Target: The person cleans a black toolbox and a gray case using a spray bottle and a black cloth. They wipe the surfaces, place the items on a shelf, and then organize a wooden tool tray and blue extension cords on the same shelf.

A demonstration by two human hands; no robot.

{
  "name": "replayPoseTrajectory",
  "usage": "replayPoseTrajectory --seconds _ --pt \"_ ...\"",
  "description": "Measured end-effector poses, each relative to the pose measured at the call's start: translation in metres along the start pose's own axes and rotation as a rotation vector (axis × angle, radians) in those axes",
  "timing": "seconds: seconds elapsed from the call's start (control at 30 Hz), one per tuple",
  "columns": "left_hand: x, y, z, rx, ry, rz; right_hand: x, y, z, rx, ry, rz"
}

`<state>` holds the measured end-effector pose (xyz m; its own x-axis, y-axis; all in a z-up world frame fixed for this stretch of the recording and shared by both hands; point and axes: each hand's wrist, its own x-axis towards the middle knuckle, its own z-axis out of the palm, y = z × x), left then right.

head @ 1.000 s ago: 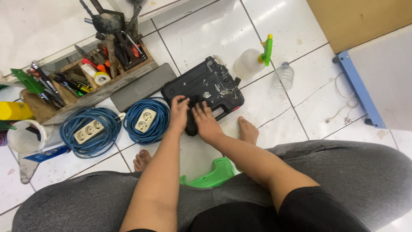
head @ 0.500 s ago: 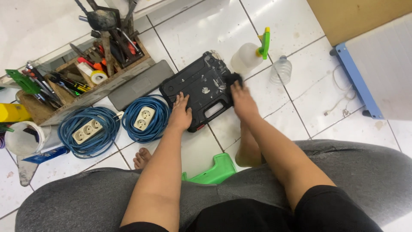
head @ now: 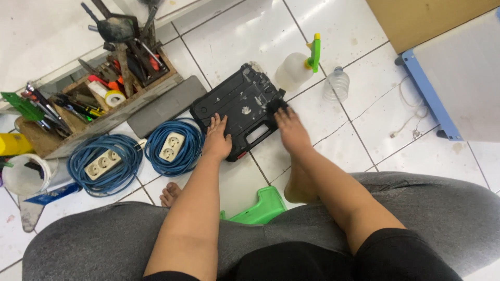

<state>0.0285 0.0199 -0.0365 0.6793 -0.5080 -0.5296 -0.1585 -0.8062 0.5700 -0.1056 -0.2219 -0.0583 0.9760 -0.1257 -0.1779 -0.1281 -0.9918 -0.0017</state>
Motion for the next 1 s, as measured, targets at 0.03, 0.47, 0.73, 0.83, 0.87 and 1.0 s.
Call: replayPoseTrajectory --seconds 0.03,0.47,0.73,0.83,0.87,1.0 --pt "-0.005 0.001 0.001 0.0 -0.003 -0.008 -0.001 0.001 0.006 0.004 -0.006 -0.004" --pt "-0.014 0.004 -0.018 -0.839 0.174 -0.128 0.011 -0.148 0.05 0.273 0.259 -0.541" --pt "-0.005 -0.026 -0.004 -0.583 0.052 0.006 0.046 -0.051 0.042 0.156 0.132 -0.582" --pt "-0.014 -0.012 -0.007 -0.281 -0.019 0.071 0.051 -0.023 0.054 -0.009 0.14 -0.416" --pt "-0.015 -0.008 -0.008 -0.252 -0.026 0.063 0.049 -0.029 0.052 0.028 0.142 -0.337" --pt "-0.021 -0.005 -0.007 -0.196 0.003 0.074 0.036 -0.089 0.044 0.214 0.123 -0.327"
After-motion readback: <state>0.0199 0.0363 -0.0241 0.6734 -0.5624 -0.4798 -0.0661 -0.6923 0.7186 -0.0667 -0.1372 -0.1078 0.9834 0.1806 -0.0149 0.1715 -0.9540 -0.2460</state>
